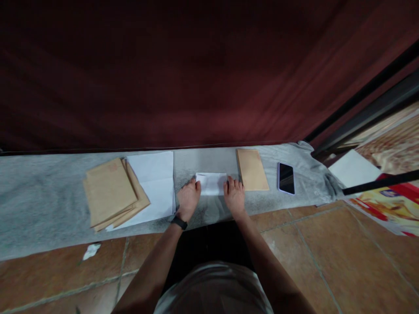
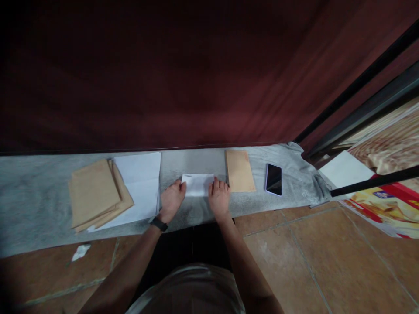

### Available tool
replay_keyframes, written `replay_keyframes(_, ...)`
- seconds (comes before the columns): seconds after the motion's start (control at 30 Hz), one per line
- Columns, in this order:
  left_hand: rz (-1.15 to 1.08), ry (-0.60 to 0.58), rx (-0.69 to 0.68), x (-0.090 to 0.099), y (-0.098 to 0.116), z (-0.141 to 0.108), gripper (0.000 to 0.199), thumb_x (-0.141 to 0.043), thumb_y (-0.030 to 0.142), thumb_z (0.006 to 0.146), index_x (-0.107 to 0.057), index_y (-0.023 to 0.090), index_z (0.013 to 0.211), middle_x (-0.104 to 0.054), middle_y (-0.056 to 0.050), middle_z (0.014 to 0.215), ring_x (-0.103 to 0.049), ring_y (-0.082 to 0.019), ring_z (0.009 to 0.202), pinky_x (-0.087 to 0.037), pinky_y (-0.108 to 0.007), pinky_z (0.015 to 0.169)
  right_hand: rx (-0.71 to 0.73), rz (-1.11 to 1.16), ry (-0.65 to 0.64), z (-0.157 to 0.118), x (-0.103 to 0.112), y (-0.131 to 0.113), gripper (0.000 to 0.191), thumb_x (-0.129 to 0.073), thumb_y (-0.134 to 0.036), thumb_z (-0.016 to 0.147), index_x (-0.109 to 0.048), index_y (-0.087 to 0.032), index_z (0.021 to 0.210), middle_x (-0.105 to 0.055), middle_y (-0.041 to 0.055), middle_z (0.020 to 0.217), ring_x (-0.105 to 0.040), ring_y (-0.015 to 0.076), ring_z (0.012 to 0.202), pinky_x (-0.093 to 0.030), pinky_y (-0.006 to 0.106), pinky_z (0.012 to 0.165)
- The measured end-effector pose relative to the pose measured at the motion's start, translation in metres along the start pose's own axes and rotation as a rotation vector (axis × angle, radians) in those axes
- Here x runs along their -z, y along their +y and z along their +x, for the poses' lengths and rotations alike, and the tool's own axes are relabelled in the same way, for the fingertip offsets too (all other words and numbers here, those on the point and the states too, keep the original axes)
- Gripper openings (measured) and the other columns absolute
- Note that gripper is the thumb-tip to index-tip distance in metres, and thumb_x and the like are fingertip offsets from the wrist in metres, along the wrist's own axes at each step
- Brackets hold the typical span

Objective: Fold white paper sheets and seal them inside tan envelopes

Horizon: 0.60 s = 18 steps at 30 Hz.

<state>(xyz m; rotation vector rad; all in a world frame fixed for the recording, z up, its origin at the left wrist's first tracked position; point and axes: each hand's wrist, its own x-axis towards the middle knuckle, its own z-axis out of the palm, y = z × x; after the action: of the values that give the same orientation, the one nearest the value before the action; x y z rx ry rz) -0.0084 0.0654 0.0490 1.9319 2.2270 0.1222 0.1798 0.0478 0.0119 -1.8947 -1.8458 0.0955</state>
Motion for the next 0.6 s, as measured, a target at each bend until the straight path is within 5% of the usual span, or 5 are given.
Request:
replay_keyframes(0.23, 0.008, 0.006, -0.026, 0.000, 0.000, 0.006, 0.046, -0.031, 0.042, 0.103, -0.066, 0.017, 0.118, -0.077, -0.016, 0.093, -0.075, -0.028, 0.086, -0.052, -0.035, 0.074, 0.119, 0.042, 0.013, -0.015, 0.003, -0.009, 0.043, -0.040, -0.028, 0.104, -0.048, -0.017, 0.144, -0.057, 0.0185, 0.129, -0.050, 0.0323, 0.120, -0.043, 0.051, 0.102)
replay_keyframes(0.37, 0.020, 0.004, -0.015, 0.003, 0.003, 0.008, 0.045, -0.032, 0.041, 0.103, -0.066, 0.017, 0.119, -0.077, -0.015, 0.095, -0.075, -0.029, 0.088, -0.052, -0.035, 0.075, 0.277, 0.086, -0.064, -0.028, 0.000, -0.013, 0.047, -0.042, -0.029, 0.104, -0.044, -0.017, 0.149, -0.046, 0.0152, 0.152, -0.037, 0.0309, 0.142, -0.034, 0.052, 0.115)
replay_keyframes(0.6, -0.006, -0.019, -0.011, 0.004, 0.004, 0.014, 0.045, -0.032, 0.042, 0.103, -0.065, 0.018, 0.121, -0.077, -0.015, 0.095, -0.075, -0.029, 0.088, -0.052, -0.036, 0.074, 0.333, 0.036, -0.193, -0.038, -0.004, -0.015, 0.056, -0.050, -0.039, 0.102, -0.038, -0.025, 0.155, -0.036, 0.0114, 0.162, -0.035, 0.0307, 0.148, -0.027, 0.053, 0.121)
